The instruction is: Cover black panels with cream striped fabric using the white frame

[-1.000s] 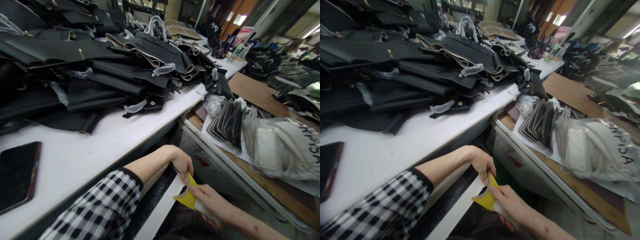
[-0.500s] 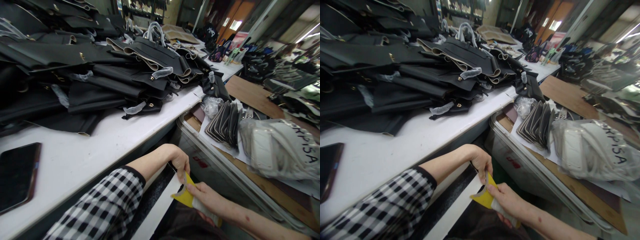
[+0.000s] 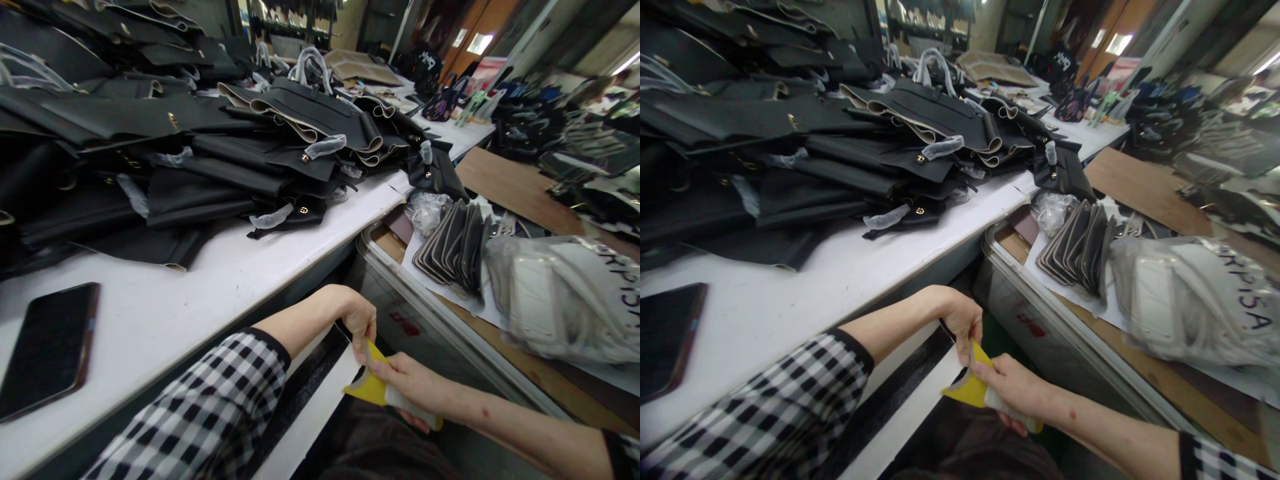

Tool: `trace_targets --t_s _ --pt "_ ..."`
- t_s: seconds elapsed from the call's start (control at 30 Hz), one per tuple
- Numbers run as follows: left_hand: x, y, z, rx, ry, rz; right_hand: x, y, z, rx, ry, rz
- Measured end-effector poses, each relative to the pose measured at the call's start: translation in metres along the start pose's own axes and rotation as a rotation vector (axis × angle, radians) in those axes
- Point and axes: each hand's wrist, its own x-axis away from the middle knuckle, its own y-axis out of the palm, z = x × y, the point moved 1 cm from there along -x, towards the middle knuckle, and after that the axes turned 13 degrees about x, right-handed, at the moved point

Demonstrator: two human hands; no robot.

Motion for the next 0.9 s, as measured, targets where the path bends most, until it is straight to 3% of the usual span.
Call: trace_targets --t_s 0.33,0.47,0.53,0.7,0.83,0.9 --pt "-0.001 0.001 0.002 -0.15 -0.027 0.002 -0.009 -0.02 -0.011 0.197 -0.051 -0.083" --pt "0.01 0.005 0.002 -0.206 -0.007 0.049 -0.012 -0.014 -0.019 0.181 -0.061 -0.066" --pt "0.021 0.008 0.003 -0.265 0.013 0.166 -0.01 -0.006 -0.02 0.133 -0.047 -0.061" --pt "0.061 0.02 -0.002 -0.292 0.126 0.603 -0.004 0.02 -0.017 -0.104 -0.014 0.005" --pt "0.088 0.038 -0.026 -0.008 0.146 0.962 -0.003 0.04 -0.014 -0.298 -0.032 -0.003" --pt "0.094 0.051 -0.042 0.171 0.158 1.067 -0.001 0.052 -0.013 -0.382 -0.064 -0.05"
